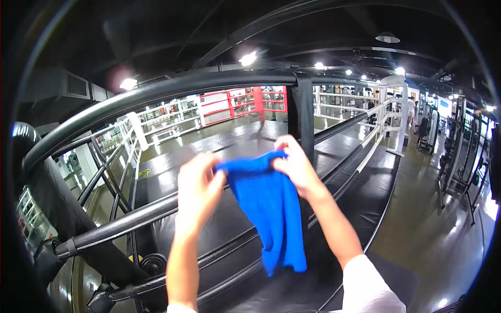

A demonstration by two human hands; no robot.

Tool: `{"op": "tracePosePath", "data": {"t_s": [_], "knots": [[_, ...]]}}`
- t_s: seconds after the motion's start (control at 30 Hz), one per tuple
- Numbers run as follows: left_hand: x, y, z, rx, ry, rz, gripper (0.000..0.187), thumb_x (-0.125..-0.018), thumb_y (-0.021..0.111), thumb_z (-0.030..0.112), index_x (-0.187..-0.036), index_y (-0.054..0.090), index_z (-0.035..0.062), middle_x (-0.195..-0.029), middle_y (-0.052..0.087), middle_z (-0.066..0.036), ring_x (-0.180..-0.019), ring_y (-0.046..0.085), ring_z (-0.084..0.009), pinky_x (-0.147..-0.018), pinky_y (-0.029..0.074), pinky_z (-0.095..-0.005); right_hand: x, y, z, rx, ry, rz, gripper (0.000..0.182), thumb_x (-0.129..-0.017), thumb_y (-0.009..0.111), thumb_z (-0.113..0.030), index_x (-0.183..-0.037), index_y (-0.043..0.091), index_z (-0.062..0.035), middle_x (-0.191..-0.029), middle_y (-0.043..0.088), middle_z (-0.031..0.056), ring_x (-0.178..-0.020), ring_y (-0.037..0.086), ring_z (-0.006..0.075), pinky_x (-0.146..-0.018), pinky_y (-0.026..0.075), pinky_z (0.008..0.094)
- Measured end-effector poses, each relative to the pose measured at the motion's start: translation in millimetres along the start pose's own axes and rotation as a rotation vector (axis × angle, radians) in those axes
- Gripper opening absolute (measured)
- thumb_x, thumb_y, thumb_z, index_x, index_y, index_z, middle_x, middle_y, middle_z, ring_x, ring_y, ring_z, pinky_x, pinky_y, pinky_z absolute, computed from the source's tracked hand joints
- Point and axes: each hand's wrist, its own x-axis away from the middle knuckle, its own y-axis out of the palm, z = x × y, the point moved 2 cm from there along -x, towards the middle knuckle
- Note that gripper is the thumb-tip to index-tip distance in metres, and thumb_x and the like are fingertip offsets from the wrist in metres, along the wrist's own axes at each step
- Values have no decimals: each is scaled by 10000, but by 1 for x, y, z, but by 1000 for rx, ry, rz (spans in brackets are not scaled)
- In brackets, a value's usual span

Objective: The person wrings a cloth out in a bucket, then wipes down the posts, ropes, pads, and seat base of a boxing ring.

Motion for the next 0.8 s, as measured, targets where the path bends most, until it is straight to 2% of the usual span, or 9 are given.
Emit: {"op": "tracePosePath", "data": {"t_s": [0.1,0.13,0.23,0.3,0.4,0.43,0.53,0.67,0.8], "knots": [[-82,7,-26,-279,93,143,172,-810,772,125,-953,701,60,-714,643,-95,-586,631,-196,-605,505,-365,-81,-15,7,-11,74,50,402,-849,726,-29,-1212,559,-71,-1089,647,78,-989,626,164,-872,529,322],[-97,8,-26,-146,-105,0,214,-821,778,133,-996,691,47,-692,657,-89,-618,678,-199,-615,518,-359,-99,-22,25,-7,83,46,402,-849,726,-29,-1212,559,-71,-1089,647,78,-989,626,164,-872,529,322],[-102,24,-71,-16,-447,-221,612,-810,811,184,-1348,573,14,-791,712,-100,-713,732,-220,-684,567,-340,-101,-15,44,1198,-181,283,500,-840,775,-162,-1293,597,-46,-1114,685,187,-1064,655,345,-999,510,426],[-83,26,-112,-374,-267,-276,788,-777,844,254,-1450,502,28,-924,736,-133,-767,741,-233,-716,582,-359,-79,2,30,991,-552,155,459,-868,748,-204,-1286,624,-63,-1180,672,192,-1126,626,381,-1037,493,432],[-57,7,-133,-397,-331,-426,741,-785,839,314,-1413,556,42,-999,737,-162,-872,739,-278,-805,572,-397,-42,27,27,737,-456,-652,415,-920,715,-304,-1264,686,-74,-1344,620,190,-1273,571,361,-1054,485,457],[-48,2,-134,-383,-381,-509,665,-811,818,325,-1373,601,44,-975,741,-158,-887,738,-286,-833,563,-408,-35,27,41,876,-586,-669,632,-868,778,-362,-1420,598,-113,-1366,612,173,-1291,569,354,-1090,465,456],[-28,-38,-75,-435,-452,-647,510,-902,711,442,-1206,712,34,-967,742,-225,-972,723,-384,-907,545,-468,-39,7,52,1061,-727,-691,1053,-695,898,-225,-1600,361,-196,-1371,606,134,-1257,587,337,-1089,462,436],[23,-93,-37,-533,-228,-709,631,-835,759,446,-1303,641,40,-1029,727,-230,-1007,694,-423,-907,531,-490,-72,-27,76,1167,-634,-694,1087,-653,899,-175,-1596,361,-176,-1167,674,106,-1079,658,353,-913,536,448],[63,-144,-51,-733,-91,-599,854,-616,886,222,-1397,570,82,-1003,692,-209,-957,666,-422,-840,515,-479,-95,-61,101,1222,-678,-647,629,-678,802,-82,-1262,567,-94,-998,681,155,-980,677,392,-833,553,488]]}}
